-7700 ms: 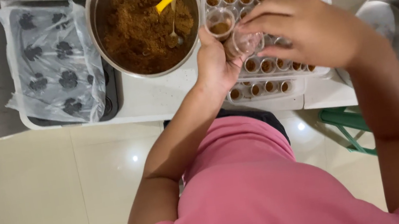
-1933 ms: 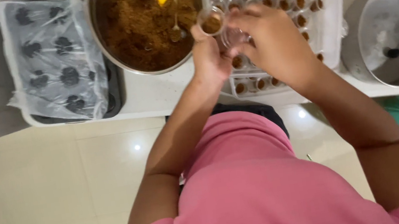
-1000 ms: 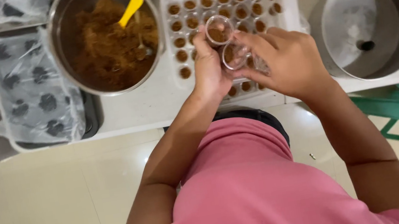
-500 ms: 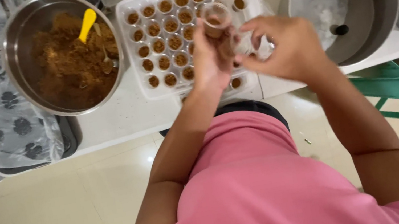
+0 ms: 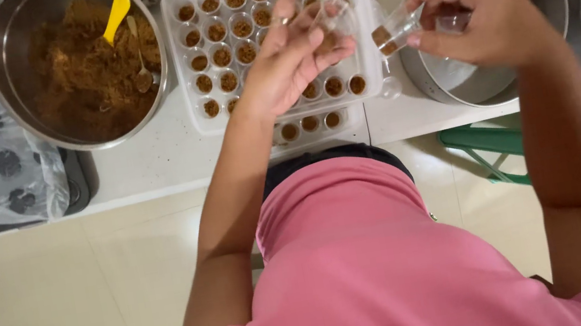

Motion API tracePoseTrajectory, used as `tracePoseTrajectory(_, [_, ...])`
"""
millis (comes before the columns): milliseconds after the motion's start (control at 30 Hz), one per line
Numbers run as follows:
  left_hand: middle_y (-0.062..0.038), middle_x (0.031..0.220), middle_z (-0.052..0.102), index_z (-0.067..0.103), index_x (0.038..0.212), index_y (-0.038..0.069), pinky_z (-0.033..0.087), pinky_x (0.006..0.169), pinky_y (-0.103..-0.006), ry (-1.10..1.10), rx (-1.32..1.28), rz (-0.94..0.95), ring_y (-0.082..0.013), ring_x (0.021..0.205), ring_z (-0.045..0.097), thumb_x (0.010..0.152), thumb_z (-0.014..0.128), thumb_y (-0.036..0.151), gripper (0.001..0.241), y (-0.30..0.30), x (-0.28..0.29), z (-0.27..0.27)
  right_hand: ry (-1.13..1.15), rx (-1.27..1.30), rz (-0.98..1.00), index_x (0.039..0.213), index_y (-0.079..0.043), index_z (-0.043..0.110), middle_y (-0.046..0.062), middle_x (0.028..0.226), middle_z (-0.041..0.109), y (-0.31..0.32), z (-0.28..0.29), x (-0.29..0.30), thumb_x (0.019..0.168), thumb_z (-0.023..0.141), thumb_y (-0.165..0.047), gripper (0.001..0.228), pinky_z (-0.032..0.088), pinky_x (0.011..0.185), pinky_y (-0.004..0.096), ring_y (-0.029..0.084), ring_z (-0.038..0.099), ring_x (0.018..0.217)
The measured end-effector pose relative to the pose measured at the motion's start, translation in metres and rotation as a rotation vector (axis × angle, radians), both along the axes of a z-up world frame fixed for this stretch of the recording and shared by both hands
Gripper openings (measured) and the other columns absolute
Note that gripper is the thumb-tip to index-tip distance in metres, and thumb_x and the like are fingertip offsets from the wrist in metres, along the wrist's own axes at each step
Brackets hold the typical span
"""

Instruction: Fill small plastic cups with a food mixture using a spoon.

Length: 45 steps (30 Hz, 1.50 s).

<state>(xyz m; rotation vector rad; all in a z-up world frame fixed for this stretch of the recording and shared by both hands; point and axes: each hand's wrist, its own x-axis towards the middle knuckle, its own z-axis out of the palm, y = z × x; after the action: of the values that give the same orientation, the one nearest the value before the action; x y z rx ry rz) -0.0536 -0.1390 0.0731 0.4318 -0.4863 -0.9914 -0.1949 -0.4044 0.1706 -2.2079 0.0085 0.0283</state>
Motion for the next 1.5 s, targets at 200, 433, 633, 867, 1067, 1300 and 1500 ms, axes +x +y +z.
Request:
tracePoseTrajectory(200, [-0.01, 0.153, 0.05, 0.039, 0.154, 0.011, 0.06, 0.108, -0.0427, 0.009, 0.003, -0.03, -0.033, 0.123, 0.069, 0.117, 0.05, 0.014, 0.039, -0.013, 0.006, 0.006, 0.01, -0.074, 0.059, 0.121, -0.002, 0.07, 0.001, 0.088, 0.066, 0.008, 0.025, 0.013, 0.092, 0.085, -0.017, 0.036, 0.047, 0.073, 0.019, 0.004, 0.059, 0.081])
tracePoseTrajectory(433, [-0.016, 0.148, 0.054, 0.051, 0.13, 0.015, 0.064, 0.107, -0.0434, -0.112, -0.005, -0.011, -0.0298, 0.129, 0.069, 0.112, 0.055, 0.014, 0.018, -0.012, 0.006, 0.018, -0.015, -0.14, 0.047, 0.121, -0.003, 0.071, 0.003, 0.084, 0.068, -0.004, 0.014, 0.006, 0.092, 0.085, -0.02, 0.036, 0.047, 0.071, 0.024, 0.008, 0.06, 0.078])
tracePoseTrajectory(633, [-0.013, 0.144, 0.062, 0.056, 0.114, 0.011, 0.06, 0.1, -0.0301, -0.571, 0.206, 0.235, -0.0131, 0.115, 0.065, 0.108, 0.071, -0.003, 0.021, -0.026, 0.009, -0.024, -0.013, -0.367, -0.037, 0.119, -0.006, 0.074, 0.007, 0.09, 0.073, -0.011, -0.022, -0.002, 0.09, 0.086, -0.038, 0.045, 0.055, 0.078, 0.031, 0.017, 0.07, 0.083])
tracePoseTrajectory(867, [-0.009, 0.105, 0.067, 0.066, 0.092, 0.003, 0.06, 0.083, -0.0305, -1.308, 0.655, 0.467, -0.0205, 0.092, 0.071, 0.086, 0.083, -0.001, 0.019, -0.078, 0.029, -0.094, 0.16, -0.718, -0.085, 0.116, -0.01, 0.073, 0.009, 0.088, 0.077, 0.022, -0.111, 0.022, 0.091, 0.079, -0.061, 0.057, 0.057, 0.065, 0.045, 0.027, 0.073, 0.075])
tracePoseTrajectory(1067, [-0.01, 0.113, 0.064, 0.068, 0.096, 0.006, 0.053, 0.094, -0.0403, -1.63, 0.796, 0.436, -0.0281, 0.104, 0.064, 0.081, 0.072, -0.004, 0.019, -0.1, 0.041, -0.134, 0.224, -0.832, -0.21, 0.111, -0.012, 0.071, 0.01, 0.095, 0.074, 0.038, -0.149, 0.037, 0.08, 0.083, -0.053, 0.052, 0.059, 0.066, 0.045, 0.03, 0.073, 0.085])
tracePoseTrajectory(1300, [-0.009, 0.106, 0.061, 0.07, 0.095, 0.006, 0.045, 0.099, -0.0421, -1.705, 0.836, 0.505, -0.0315, 0.106, 0.053, 0.085, 0.074, 0.006, 0.011, -0.11, 0.044, -0.157, 0.342, -0.831, -0.2, 0.107, -0.013, 0.072, 0.006, 0.103, 0.071, 0.043, -0.165, 0.038, 0.078, 0.086, -0.047, 0.046, 0.059, 0.077, 0.044, 0.028, 0.066, 0.105])
tracePoseTrajectory(1500, [0.002, 0.1, 0.063, 0.075, 0.072, 0.011, 0.043, 0.102, -0.0428, -1.982, 0.718, 0.491, -0.0222, 0.109, 0.055, 0.079, 0.077, 0.01, 0.007, -0.111, 0.052, -0.161, 0.431, -0.828, -0.205, 0.109, -0.019, 0.074, 0.003, 0.106, 0.07, 0.049, -0.163, 0.044, 0.074, 0.087, -0.047, 0.047, 0.059, 0.075, 0.044, 0.028, 0.063, 0.112])
